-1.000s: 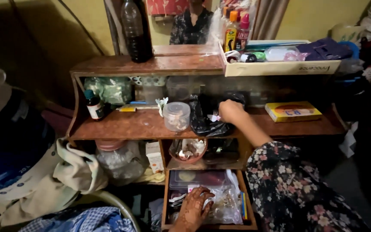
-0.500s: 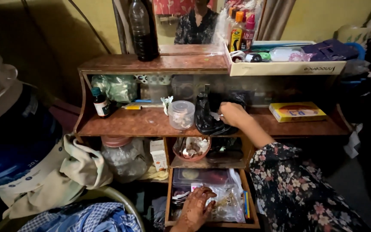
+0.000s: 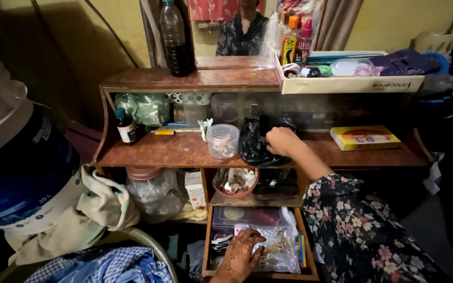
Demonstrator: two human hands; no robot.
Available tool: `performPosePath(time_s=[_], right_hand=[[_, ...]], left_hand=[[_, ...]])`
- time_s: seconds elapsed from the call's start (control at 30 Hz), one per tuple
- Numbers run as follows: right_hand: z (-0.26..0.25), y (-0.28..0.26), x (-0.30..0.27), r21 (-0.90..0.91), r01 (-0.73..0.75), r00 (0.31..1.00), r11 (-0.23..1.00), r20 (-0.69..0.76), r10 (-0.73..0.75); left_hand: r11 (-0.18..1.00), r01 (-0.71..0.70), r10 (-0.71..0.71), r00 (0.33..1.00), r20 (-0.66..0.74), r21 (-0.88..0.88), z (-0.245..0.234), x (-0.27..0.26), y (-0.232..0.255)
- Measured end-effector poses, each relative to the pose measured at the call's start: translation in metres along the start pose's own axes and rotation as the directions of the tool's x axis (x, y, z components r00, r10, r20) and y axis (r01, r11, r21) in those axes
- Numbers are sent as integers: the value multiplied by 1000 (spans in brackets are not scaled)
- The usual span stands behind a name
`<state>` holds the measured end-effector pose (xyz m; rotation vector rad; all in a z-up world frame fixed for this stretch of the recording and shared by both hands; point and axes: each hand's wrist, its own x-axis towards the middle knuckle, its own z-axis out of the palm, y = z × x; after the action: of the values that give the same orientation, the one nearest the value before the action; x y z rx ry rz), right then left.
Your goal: The recorder is sorting and organizing various pieces of jewelry and small items on a dressing table and inside its drawers.
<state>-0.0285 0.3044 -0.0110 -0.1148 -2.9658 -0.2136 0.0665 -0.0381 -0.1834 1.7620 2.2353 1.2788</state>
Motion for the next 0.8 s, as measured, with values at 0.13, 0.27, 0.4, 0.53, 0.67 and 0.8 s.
performPosePath(time_s=[0.13, 0.27, 0.4, 0.53, 0.67, 0.8], right_hand=[[-1, -3, -11, -71, -41, 979, 997, -202, 26], [-31, -42, -43, 194, -121, 808, 973, -550, 210], [-22, -63, -73, 834, -22, 605, 551, -428, 672], [-4, -84, -106, 968, 40, 731, -250, 142, 667], [4, -118, -127, 903, 112, 774, -415, 183, 606], [9, -150, -144, 922, 98, 771, -375, 168, 614]], left_hand=[[999, -49, 48, 997, -62, -11, 0, 2, 2], [997, -48, 37, 986, -165, -66, -16, 16, 17], [994, 57, -84, 939, -333, -91, 6, 39, -12], [902, 109, -301, 853, -427, -418, -52, 84, 33], [837, 256, -472, 786, -399, -484, -78, 123, 35], [855, 172, -437, 747, -500, -490, -78, 116, 16]])
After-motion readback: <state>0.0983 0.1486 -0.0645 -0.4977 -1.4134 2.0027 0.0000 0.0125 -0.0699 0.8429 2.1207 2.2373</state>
